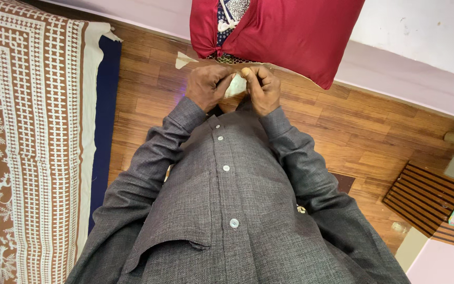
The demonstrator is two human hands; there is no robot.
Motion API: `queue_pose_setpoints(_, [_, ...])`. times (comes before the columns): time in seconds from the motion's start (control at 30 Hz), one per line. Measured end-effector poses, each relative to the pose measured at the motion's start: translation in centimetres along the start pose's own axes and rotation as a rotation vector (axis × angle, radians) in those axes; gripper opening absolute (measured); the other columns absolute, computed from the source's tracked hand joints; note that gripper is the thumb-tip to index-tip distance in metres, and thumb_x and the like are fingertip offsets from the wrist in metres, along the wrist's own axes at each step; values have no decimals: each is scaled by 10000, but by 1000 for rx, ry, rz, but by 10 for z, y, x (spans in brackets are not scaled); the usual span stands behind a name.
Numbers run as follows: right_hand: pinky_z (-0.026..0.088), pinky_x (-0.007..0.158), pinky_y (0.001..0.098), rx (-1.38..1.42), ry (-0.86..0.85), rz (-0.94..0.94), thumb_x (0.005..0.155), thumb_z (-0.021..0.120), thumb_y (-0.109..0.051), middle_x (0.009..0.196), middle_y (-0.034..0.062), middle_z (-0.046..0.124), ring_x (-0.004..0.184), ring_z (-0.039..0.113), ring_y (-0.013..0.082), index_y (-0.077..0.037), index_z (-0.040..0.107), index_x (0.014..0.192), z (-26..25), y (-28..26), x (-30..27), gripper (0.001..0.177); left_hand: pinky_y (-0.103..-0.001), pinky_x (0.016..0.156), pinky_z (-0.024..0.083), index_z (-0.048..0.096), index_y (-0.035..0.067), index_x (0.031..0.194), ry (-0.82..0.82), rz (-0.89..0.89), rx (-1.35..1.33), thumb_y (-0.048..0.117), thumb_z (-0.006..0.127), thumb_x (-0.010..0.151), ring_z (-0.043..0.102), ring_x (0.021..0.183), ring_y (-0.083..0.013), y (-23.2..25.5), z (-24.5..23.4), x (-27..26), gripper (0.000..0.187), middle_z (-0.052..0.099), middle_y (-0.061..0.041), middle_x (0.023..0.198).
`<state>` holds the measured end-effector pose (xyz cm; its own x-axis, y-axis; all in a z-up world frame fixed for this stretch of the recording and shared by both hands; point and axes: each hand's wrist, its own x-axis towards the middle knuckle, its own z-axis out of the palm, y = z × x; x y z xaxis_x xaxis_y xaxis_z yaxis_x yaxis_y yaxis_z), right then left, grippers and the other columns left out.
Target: The person removes a decorative pillowcase from a pillow, then places the pillow into a new red pillowcase and fastens the buttons to secure it.
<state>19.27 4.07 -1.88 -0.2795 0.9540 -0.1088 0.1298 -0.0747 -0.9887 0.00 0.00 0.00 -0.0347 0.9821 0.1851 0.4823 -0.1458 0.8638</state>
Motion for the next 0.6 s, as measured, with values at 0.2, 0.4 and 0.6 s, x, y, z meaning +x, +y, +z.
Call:
queue_pose_setpoints(0.2, [519, 636, 323, -421, -90, -407, 1086, 646, -121, 868, 116, 659, 717, 648, 177, -7, 618, 992, -2, -34, 22, 151, -389, 670, 581, 729, 70, 986, 10, 158, 207, 138, 756, 949, 731, 770, -269, -8, 5, 1, 82, 735, -106, 868])
queue_pose_setpoints(0.4, [503, 543, 397, -672, -89, -341, 1023, 733, -160, 672, 135, 650, 590, 670, 277, -26, 656, 899, 4, -35, 32, 198, -348, 600, 565, 720, 46, 1056, 3, 397, 498, 76, 727, 909, 693, 752, -207, -4, -1, -1, 150, 681, -46, 802])
queue_pose_setpoints(0.6, [527, 528, 363, -684, -173, -240, 944, 805, -197, 678, 122, 691, 579, 684, 225, -31, 722, 865, -2, -34, 45, 201, -317, 618, 564, 697, 23, 1126, -17, 571, 506, 69, 679, 889, 702, 805, -197, -13, -1, 8, 242, 708, -51, 908])
